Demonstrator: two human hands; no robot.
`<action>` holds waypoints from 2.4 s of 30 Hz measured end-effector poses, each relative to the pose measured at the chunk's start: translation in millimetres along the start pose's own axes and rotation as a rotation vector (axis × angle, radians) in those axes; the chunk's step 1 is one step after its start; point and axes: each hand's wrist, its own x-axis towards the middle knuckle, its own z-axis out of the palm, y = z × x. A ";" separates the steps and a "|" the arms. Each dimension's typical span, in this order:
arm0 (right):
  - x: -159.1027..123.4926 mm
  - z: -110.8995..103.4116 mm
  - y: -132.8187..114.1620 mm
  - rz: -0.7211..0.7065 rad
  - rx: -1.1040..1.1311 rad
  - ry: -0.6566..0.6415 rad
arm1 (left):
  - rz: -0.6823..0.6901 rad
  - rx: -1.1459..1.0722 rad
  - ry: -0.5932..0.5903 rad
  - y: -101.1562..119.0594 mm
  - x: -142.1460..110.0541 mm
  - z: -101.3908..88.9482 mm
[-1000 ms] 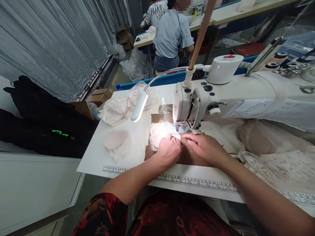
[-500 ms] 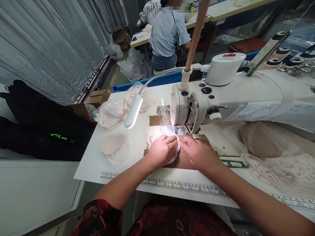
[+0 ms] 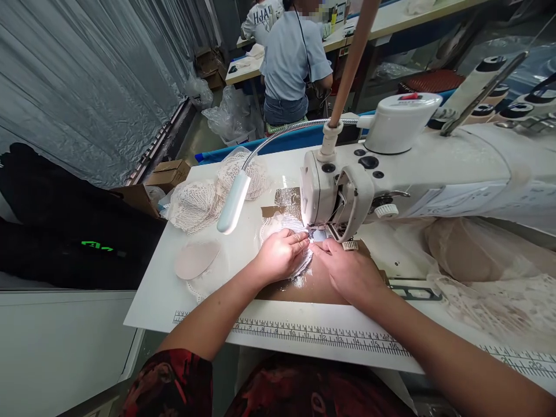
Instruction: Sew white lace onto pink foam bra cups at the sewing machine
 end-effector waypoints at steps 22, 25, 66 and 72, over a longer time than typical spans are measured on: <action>-3.4 5.3 6.6 -0.057 0.066 0.056 | -0.290 0.008 0.031 -0.3 -2.3 2.6; -6.7 9.1 8.8 -0.071 0.110 0.086 | -0.387 -0.094 -0.007 -2.7 -8.0 -5.7; -17.4 9.1 17.7 -0.291 0.339 0.155 | -0.068 -0.202 0.072 13.5 -23.4 -26.0; -18.2 5.8 17.7 -0.264 0.381 0.147 | -0.042 -0.164 -0.078 15.6 -16.2 -21.3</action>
